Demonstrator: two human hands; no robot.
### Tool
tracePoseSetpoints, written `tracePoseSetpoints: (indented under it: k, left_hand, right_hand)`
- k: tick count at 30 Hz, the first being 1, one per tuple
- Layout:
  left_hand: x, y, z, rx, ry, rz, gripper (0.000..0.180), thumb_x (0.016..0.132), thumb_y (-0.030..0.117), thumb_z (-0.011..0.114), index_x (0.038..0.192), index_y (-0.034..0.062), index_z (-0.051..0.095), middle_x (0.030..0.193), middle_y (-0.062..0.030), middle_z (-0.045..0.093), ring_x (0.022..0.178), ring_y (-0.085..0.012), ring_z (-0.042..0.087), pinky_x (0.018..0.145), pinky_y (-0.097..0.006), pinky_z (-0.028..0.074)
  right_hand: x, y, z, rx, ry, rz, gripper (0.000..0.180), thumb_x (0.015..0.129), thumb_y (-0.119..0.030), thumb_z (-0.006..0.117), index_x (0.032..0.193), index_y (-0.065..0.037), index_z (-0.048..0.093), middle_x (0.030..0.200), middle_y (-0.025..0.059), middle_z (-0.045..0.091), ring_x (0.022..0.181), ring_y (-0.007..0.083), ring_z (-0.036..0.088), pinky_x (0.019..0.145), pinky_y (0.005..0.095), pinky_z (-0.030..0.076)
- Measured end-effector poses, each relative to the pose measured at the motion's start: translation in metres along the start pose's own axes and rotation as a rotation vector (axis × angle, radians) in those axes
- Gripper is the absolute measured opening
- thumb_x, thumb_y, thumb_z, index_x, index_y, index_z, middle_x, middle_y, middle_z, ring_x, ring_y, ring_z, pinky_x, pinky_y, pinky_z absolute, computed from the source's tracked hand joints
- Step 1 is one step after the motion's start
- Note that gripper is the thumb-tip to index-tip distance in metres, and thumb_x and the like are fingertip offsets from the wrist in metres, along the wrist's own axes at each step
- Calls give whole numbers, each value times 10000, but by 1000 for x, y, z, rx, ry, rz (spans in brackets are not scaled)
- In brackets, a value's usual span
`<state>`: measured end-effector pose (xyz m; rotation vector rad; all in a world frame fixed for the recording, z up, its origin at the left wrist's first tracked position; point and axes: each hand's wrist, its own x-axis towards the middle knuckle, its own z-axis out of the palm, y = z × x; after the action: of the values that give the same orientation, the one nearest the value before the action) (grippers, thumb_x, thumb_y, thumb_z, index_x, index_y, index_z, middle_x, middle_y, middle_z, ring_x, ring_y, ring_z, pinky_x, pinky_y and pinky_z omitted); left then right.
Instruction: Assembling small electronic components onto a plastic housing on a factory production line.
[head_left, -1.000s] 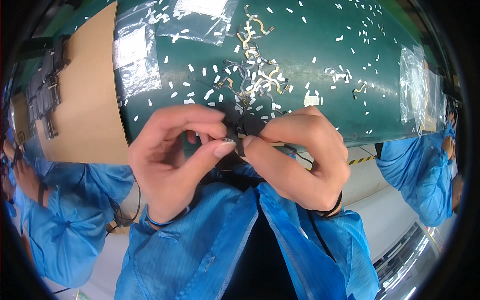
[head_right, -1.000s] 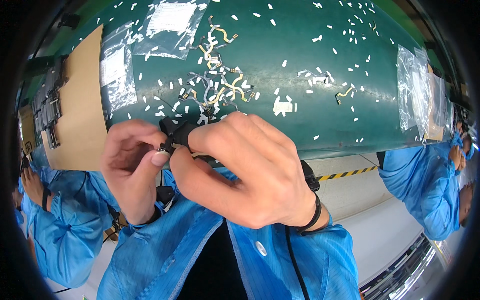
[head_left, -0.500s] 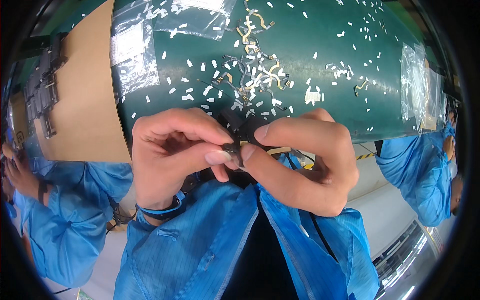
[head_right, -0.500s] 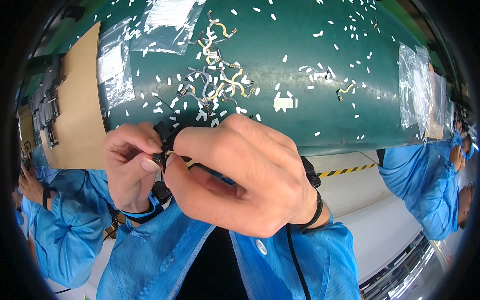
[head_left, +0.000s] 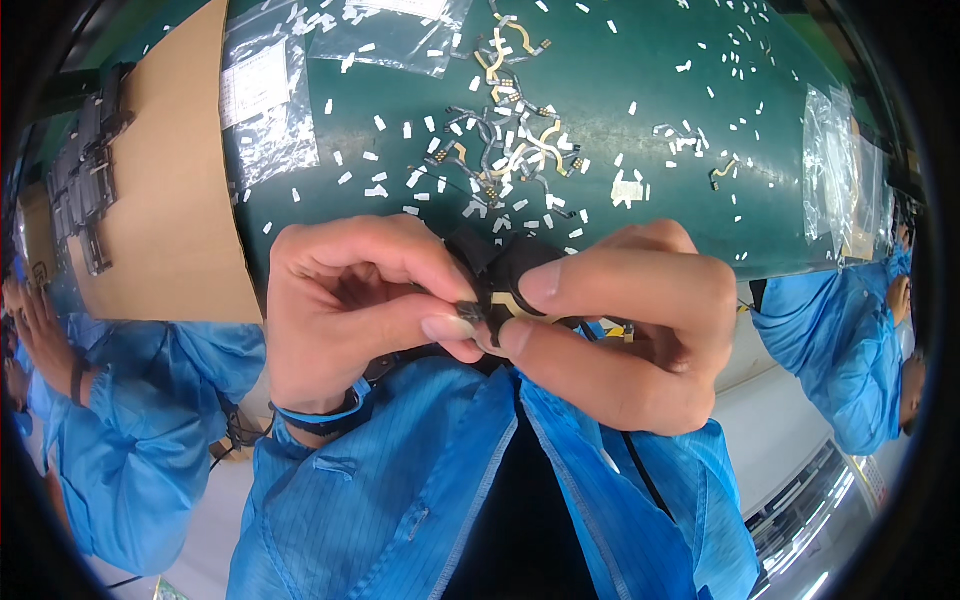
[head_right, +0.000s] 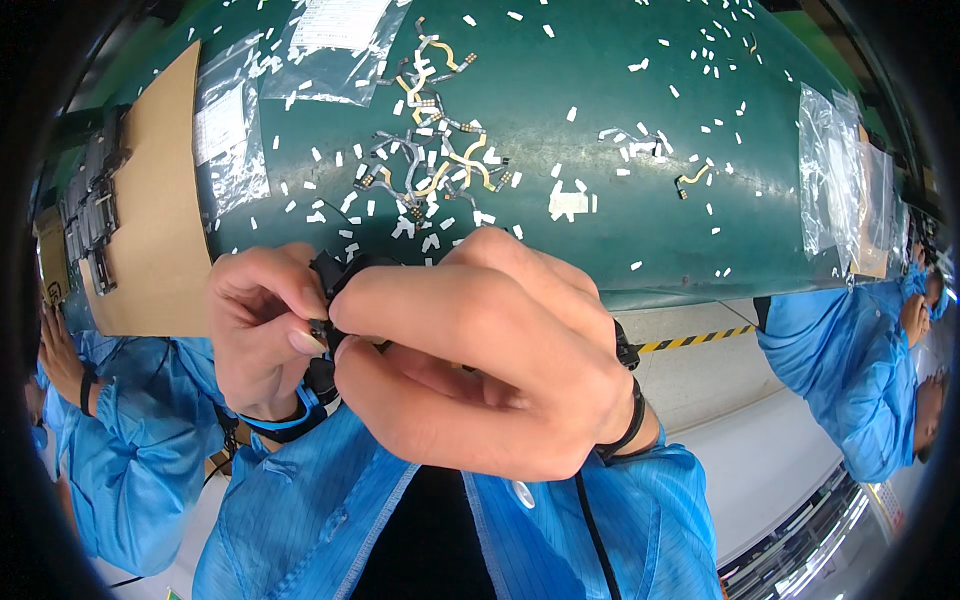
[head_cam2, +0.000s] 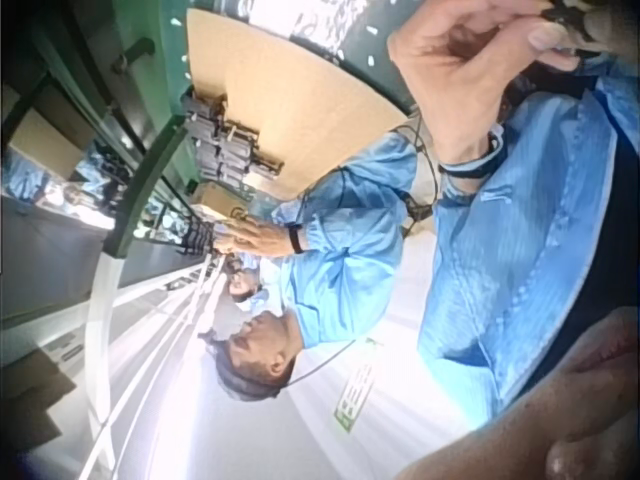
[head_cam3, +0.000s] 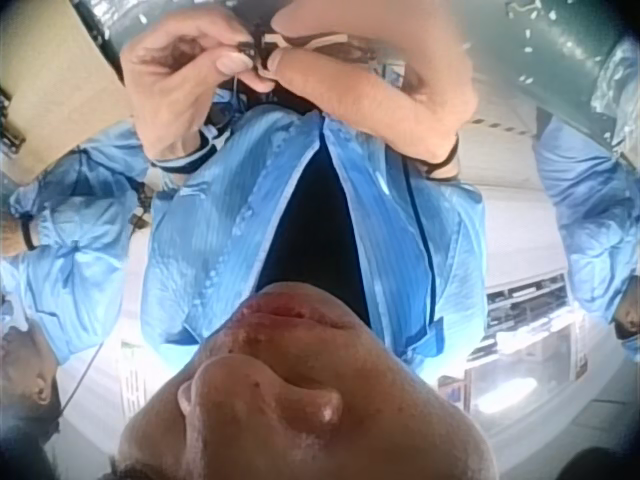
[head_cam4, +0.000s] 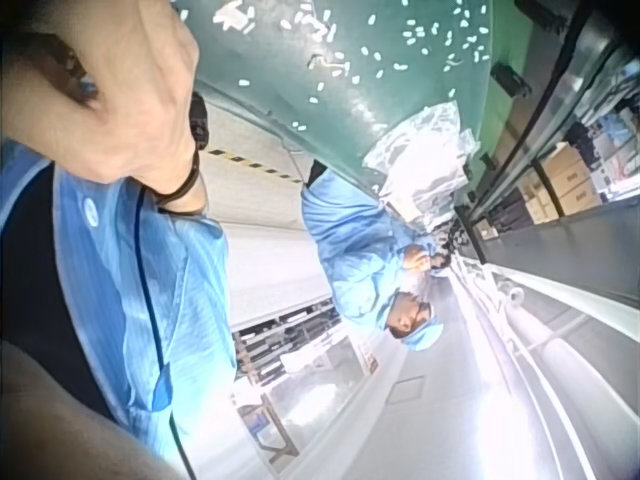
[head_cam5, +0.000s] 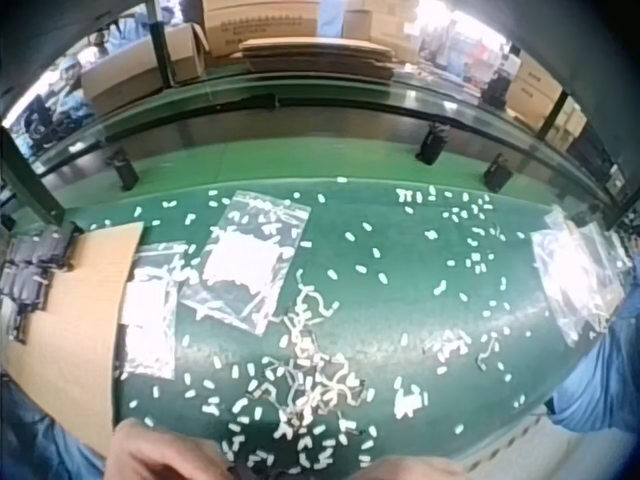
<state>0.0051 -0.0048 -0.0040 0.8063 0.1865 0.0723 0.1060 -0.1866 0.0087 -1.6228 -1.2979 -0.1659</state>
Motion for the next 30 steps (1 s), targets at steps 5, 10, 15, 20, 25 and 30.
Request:
tracePoseSetpoints:
  k: [5,10,15,20,25,30]
  left_hand:
    - [0,-2,-5,20,-44,45,184,768,-200,689,932,-122,658,847,-212,670,756,-275,725,661,-336,626]
    - [-1,-5,2,90,29,149,198,762,-191,701,940,-115,660,860,-240,683,746,-266,718,637,-313,603]
    - [2,-10,4,525,-5,573,156,797,-139,706,941,-99,661,885,-263,689,734,-258,710,632,-303,586]
    - [-2,-13,7,673,98,611,174,790,-115,726,945,-89,653,878,-249,690,732,-250,704,645,-303,584]
    - [-1,-15,10,579,152,571,183,772,-119,734,935,-84,660,876,-226,688,758,-236,694,671,-288,572]
    - [0,-13,4,681,143,555,190,755,-106,750,926,-79,672,874,-191,682,788,-219,682,681,-278,551]
  right_hand:
    - [1,3,3,27,11,-33,208,675,20,797,851,-50,712,1051,133,596,710,170,591,585,243,476]
    - [1,8,5,52,87,-56,248,647,41,818,844,-69,714,1045,128,593,673,152,579,559,228,458]
    - [-1,3,8,-10,116,51,255,664,25,832,864,-84,717,1030,110,591,667,143,574,554,224,455]
    - [0,4,9,-77,123,40,265,666,14,840,879,-85,716,1023,95,590,666,141,574,552,226,453]
    - [0,2,10,-101,128,46,275,669,3,845,902,-76,720,1008,94,581,662,147,570,544,231,446]
    - [1,5,9,-156,107,-8,277,666,-5,844,907,-76,727,1011,99,576,672,154,563,544,238,442]
